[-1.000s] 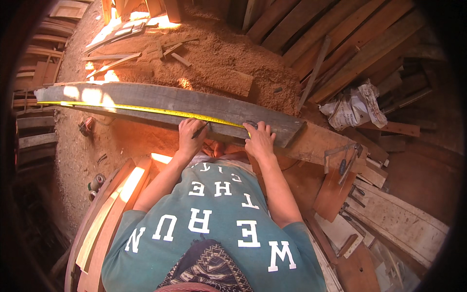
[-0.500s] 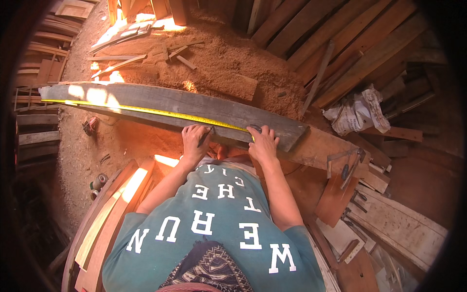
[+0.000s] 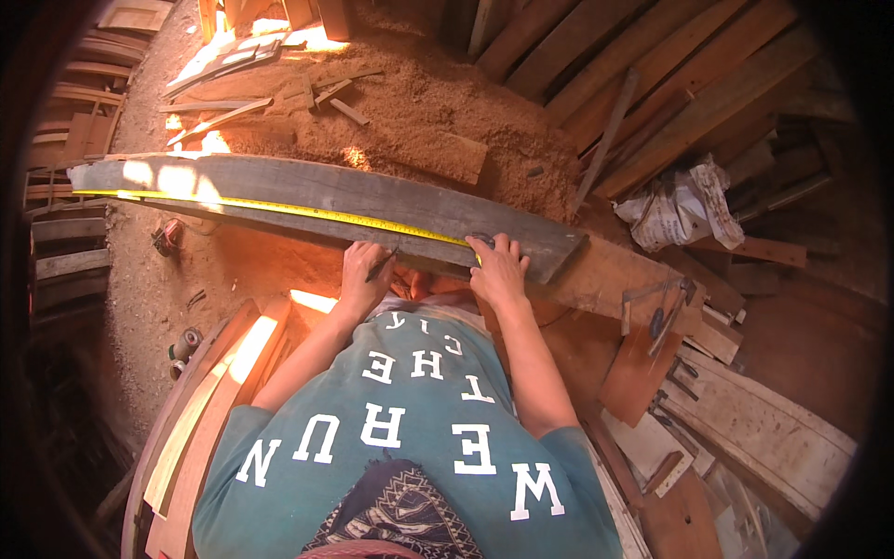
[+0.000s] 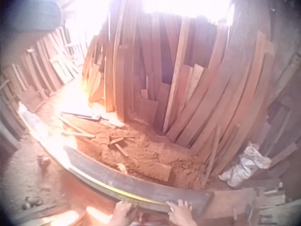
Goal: The person inspects a long wooden plank, measures it with a tape measure, and marks it with a pencil. They then position the plank and use a circular saw to cut it.
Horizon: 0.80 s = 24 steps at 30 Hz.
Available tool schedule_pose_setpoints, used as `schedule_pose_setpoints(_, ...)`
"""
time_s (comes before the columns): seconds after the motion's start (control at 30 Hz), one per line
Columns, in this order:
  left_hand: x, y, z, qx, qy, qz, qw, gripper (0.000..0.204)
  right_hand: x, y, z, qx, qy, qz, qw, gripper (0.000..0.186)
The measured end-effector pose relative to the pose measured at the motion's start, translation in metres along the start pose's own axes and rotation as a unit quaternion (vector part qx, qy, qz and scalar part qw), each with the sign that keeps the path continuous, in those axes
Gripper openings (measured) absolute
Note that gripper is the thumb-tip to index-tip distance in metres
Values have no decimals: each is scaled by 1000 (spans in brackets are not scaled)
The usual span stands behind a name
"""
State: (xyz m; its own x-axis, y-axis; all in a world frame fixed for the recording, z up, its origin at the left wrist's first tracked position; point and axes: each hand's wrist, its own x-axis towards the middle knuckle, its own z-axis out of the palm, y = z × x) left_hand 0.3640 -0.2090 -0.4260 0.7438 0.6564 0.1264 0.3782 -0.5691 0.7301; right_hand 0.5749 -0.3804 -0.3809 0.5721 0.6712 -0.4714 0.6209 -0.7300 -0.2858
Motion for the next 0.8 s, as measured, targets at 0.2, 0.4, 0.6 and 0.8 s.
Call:
schedule_pose_setpoints(0.2,-29,-17,-1,-33,-1,-18,999,12,0,1,2,1,8,-3,1000,63)
schedule_pose_setpoints(0.4,5,-7,4,-12,40,8,999,13,0,0,-1,0,-15,1,1000,63)
schedule_pose_setpoints(0.6,19,-10,10,-23,62,22,998,15,-1,1,1,-3,-3,0,1000,61)
schedule_pose_setpoints(0.8,14,-4,4,3,44,33,998,14,-2,-2,-3,1,-5,-3,1000,61)
